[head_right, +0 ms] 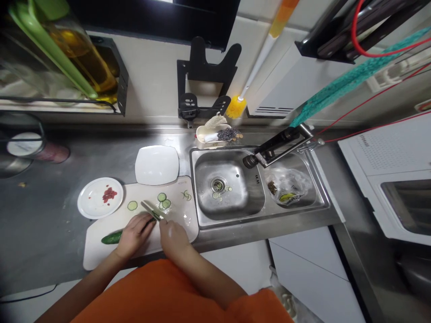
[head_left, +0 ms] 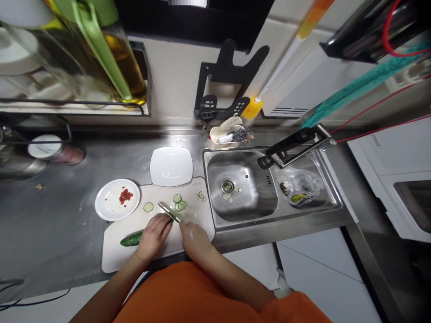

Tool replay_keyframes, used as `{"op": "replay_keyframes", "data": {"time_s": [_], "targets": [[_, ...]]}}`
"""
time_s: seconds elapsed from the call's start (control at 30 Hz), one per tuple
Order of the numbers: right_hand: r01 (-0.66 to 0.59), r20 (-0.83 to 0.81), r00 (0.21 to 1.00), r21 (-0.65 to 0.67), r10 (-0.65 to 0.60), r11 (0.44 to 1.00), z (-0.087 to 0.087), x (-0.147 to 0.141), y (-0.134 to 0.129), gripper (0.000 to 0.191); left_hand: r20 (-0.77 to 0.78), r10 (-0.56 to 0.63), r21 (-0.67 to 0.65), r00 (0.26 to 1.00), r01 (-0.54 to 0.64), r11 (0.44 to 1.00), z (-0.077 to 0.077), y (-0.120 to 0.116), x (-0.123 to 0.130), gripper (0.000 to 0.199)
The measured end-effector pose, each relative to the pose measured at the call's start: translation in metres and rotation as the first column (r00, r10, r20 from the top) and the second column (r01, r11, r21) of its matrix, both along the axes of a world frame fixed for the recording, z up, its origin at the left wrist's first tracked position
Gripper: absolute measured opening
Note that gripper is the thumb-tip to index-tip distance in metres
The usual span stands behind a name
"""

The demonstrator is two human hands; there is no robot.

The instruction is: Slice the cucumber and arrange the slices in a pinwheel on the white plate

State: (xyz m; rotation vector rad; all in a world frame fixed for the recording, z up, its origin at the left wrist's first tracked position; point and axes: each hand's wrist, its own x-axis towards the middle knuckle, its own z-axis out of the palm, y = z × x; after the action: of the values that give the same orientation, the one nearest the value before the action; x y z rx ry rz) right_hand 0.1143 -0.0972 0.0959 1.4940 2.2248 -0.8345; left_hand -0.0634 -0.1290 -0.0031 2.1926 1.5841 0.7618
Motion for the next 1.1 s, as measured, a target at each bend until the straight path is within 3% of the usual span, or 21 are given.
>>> {"op": "replay_keyframes", "data": {"time_s": [0.2, 0.37, 0.6, 0.73, 0.97, 1.1], "targets": [[0.043, -0.048, 0.998, -0.005, -0.043, 0.999, -0.02, -0.006, 0.001, 0.028, 0.003, -0.004, -0.012, 1.0, 0.004, 1.0, 0.003, 0.001, 0.001, 0.024], [0.063, -0.05, 0.997, -0.027, -0.064, 0.998, -0.026, -0.003, -0.001, 0.032, -0.007, -0.013, -0.027, 1.0, 0.013, 1.0, 0.003, 0.0, 0.0, 0.028], [0.07, -0.085, 0.994, -0.023, -0.071, 0.997, -0.03, 0.004, 0.001, 0.038, -0.199, 0.014, -0.139, 0.98, -0.042, 0.989, 0.011, -0.015, -0.006, 0.037], [0.032, -0.044, 0.999, 0.013, -0.032, 0.999, -0.029, 0.01, 0.002, 0.035, -0.236, 0.05, -0.134, 0.971, -0.083, 0.987, 0.017, -0.032, -0.036, 0.039], [-0.088, -0.075, 0.992, 0.158, 0.101, 0.984, -0.028, 0.02, 0.001, 0.029, -0.32, 0.124, -0.111, 0.939, -0.167, 0.98, 0.011, -0.057, -0.126, 0.041], [-0.09, -0.09, 0.989, 0.227, 0.113, 0.97, -0.03, 0.021, -0.001, 0.024, -0.324, 0.12, -0.1, 0.938, -0.16, 0.982, 0.006, -0.06, -0.146, 0.04]]}}
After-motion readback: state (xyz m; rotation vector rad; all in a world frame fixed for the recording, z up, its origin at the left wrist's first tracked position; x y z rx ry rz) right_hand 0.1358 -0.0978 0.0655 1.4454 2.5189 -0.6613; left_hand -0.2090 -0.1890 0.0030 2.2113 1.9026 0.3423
